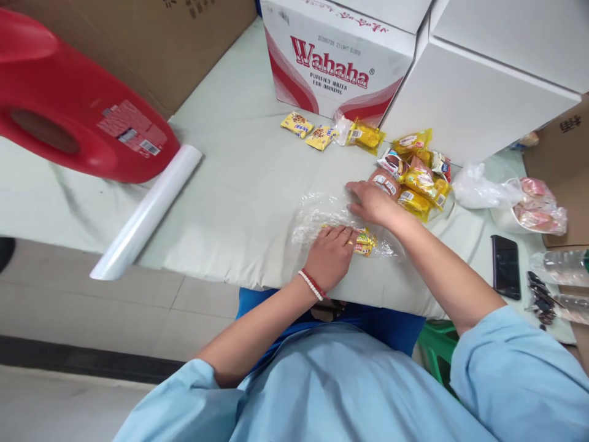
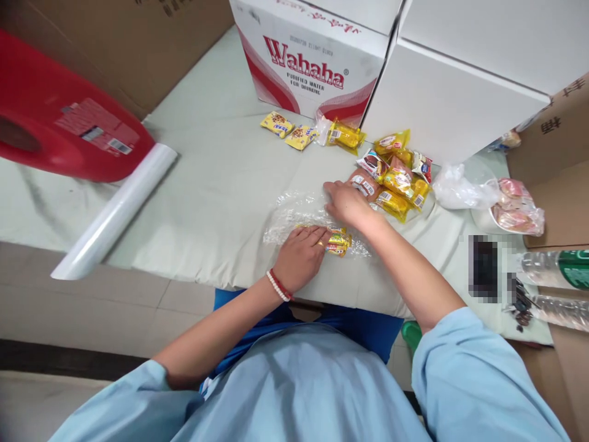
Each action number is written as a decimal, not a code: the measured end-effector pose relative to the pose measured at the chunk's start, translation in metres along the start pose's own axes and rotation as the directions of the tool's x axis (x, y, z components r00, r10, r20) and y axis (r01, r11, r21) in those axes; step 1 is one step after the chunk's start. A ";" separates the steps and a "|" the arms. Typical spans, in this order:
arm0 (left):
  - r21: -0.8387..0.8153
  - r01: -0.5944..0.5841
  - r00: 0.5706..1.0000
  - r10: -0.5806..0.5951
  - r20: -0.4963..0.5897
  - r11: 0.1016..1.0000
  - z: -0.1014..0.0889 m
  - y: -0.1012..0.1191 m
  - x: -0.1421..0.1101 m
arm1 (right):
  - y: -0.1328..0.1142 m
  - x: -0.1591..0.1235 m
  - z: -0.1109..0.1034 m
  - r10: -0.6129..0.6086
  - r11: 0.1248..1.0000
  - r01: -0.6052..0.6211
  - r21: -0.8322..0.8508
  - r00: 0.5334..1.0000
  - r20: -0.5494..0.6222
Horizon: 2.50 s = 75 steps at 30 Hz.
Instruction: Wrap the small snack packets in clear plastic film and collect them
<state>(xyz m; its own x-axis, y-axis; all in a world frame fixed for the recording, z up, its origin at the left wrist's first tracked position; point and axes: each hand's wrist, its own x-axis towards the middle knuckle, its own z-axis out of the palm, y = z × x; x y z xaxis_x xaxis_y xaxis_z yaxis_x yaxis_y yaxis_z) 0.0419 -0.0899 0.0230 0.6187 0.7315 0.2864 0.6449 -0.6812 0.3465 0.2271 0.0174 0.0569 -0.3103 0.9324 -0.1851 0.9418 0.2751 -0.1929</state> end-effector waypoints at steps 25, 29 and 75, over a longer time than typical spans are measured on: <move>-0.366 -0.131 0.981 0.066 -0.183 0.921 0.020 -0.043 -0.017 | -0.035 -0.111 0.069 -0.311 0.899 0.412 0.147 0.838 -0.448; -0.317 -0.110 0.958 0.016 -0.286 0.942 0.019 -0.042 -0.021 | -0.037 -0.115 0.081 -0.319 0.906 0.411 0.104 0.823 -0.471; -0.368 0.477 0.875 -0.471 0.114 0.798 -0.046 -0.040 -0.018 | -0.084 -0.132 0.086 -0.084 0.985 0.127 0.118 0.944 -0.319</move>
<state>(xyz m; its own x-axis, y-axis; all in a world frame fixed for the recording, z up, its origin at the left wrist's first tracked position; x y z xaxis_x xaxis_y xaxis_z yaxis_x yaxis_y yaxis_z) -0.0148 -0.0745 0.0449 0.2889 0.9573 -0.0141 0.6450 -0.1837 0.7418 0.1774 -0.1489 0.0147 -0.3304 0.9320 0.1490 0.8731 0.3618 -0.3269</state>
